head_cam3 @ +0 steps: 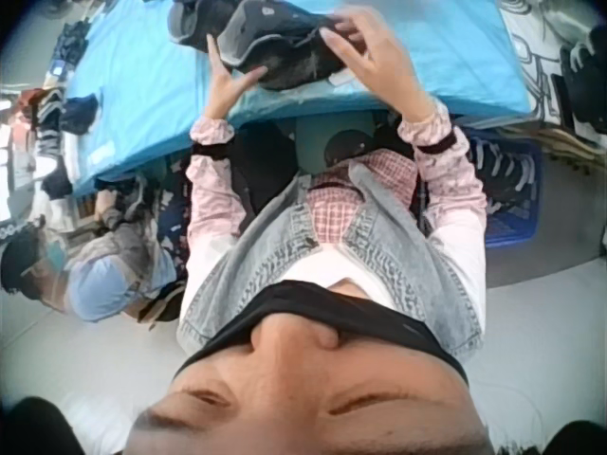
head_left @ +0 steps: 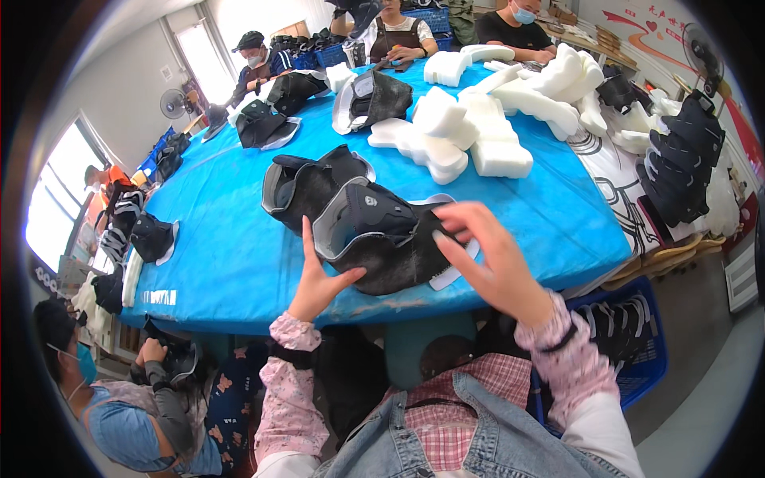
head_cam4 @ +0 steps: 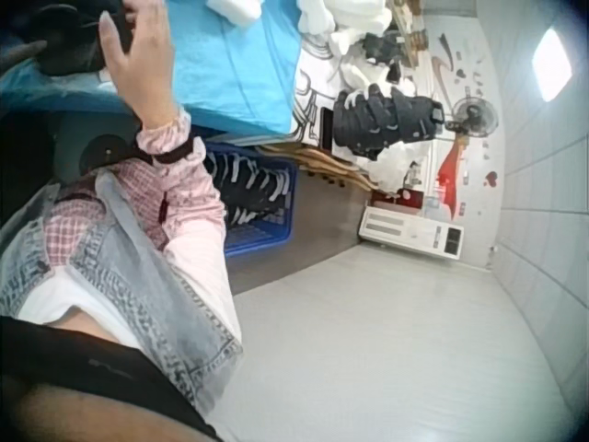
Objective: The person inserts white foam padding into the interior of black boot uppers and organizes a stack of the completed components on the work table.
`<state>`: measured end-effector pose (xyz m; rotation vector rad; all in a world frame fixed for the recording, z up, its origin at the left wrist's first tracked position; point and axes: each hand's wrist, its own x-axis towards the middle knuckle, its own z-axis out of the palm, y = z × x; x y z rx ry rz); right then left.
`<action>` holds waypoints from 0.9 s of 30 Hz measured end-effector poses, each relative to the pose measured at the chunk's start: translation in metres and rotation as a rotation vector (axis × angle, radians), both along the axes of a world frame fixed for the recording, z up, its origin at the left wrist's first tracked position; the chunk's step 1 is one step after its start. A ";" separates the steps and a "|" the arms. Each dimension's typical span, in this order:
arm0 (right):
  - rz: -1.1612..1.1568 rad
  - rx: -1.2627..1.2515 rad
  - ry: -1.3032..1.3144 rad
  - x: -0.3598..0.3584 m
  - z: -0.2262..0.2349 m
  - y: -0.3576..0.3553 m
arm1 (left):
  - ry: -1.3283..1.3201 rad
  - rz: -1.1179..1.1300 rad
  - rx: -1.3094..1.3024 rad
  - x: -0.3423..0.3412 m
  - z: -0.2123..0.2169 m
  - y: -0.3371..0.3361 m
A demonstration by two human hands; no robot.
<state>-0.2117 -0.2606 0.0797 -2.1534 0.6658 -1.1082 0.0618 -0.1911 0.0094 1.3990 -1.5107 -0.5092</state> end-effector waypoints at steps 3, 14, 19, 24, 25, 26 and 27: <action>-0.136 -0.159 0.184 0.047 0.011 -0.039 | 0.080 -0.034 -0.116 -0.035 0.000 -0.015; 0.155 0.665 0.073 0.005 -0.024 -0.114 | 0.202 -0.076 -0.059 -0.033 -0.020 -0.024; 0.128 0.644 -0.101 0.003 -0.072 -0.115 | 0.418 -0.231 -0.040 -0.034 -0.040 -0.022; -0.114 0.202 0.021 0.006 -0.020 -0.140 | 0.570 -0.179 -0.044 -0.019 -0.065 -0.015; -0.253 -0.041 0.025 0.009 -0.013 -0.146 | 0.643 -0.159 -0.024 -0.019 -0.065 -0.016; -0.260 -0.048 0.024 0.012 -0.005 -0.152 | 0.642 -0.168 -0.029 -0.021 -0.064 -0.017; -0.317 -0.348 0.131 0.021 0.004 -0.157 | 0.654 -0.145 0.004 -0.021 -0.062 -0.017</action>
